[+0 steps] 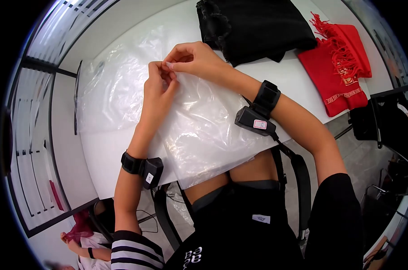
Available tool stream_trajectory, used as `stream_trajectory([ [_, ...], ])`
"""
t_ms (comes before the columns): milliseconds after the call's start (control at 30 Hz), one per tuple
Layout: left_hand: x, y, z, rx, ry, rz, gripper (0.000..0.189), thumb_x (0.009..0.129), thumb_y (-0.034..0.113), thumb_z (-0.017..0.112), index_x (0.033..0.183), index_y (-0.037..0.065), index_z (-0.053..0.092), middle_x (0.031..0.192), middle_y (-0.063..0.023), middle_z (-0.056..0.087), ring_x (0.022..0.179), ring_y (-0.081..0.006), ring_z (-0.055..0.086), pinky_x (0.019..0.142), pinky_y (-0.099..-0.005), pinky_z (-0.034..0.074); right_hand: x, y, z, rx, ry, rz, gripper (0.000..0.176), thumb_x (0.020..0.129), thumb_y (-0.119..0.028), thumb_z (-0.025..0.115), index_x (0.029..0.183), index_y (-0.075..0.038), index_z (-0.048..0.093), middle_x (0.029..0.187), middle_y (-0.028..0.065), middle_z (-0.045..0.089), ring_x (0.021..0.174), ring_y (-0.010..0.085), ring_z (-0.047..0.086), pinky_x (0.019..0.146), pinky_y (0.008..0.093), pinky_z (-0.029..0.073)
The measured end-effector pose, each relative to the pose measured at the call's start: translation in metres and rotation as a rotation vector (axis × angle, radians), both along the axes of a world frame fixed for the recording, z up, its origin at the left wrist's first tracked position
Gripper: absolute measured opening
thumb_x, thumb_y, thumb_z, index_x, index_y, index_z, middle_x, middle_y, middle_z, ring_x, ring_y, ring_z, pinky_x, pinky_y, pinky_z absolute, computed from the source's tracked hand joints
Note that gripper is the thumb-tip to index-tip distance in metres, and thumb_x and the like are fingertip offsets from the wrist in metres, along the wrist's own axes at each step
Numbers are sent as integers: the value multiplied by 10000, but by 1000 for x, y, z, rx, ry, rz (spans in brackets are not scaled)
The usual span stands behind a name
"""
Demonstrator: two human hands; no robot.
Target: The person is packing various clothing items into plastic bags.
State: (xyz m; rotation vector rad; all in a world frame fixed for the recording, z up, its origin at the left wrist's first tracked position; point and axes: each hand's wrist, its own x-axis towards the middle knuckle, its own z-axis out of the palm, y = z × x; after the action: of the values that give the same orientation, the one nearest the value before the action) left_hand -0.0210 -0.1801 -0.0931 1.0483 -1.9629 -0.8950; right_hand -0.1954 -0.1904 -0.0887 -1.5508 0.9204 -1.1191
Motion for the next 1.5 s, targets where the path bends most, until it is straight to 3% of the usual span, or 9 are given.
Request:
stream_trajectory([
  [533,-1,2,0,-16,-8,33,288,883,36,575,1091,-12,382,904,-112,592,764,-167,589,707,-283,488,2,0,-2,-100,13,64,122,847,-130,689,880,-12,685,779,39,675,754,94,627,735,240,491],
  [667,-1,2,2,-16,-15,24,292,889,44,579,1096,-15,382,912,-123,594,774,-179,600,721,-290,490,1,-2,-4,-1,25,93,147,875,-179,695,886,-36,661,827,-6,639,795,67,577,760,221,455],
  [767,-3,3,1,-35,-32,22,293,893,45,575,1104,-17,382,934,-143,604,786,-193,608,736,-300,493,2,0,-2,-59,89,54,185,860,-234,711,867,-53,675,797,-10,638,756,64,551,705,221,425],
  [833,-3,3,1,-65,-19,12,294,886,30,565,1099,-33,372,905,-191,608,754,-286,645,689,-362,511,2,1,-2,-70,103,51,178,851,-230,712,868,-57,677,794,-11,640,758,66,554,708,223,424],
  [967,-2,4,4,16,-28,21,300,896,38,563,1125,-23,379,999,-183,619,849,-237,638,769,-319,499,2,3,0,-94,122,61,133,820,-188,703,872,-68,680,785,-17,645,766,74,561,730,230,424],
  [1500,-2,3,2,-1,-72,11,310,898,51,563,1148,-20,392,1043,-196,623,906,-290,656,796,-339,505,2,1,-5,-166,161,51,115,790,-149,699,863,-66,665,813,-29,634,785,79,551,760,233,420],
])
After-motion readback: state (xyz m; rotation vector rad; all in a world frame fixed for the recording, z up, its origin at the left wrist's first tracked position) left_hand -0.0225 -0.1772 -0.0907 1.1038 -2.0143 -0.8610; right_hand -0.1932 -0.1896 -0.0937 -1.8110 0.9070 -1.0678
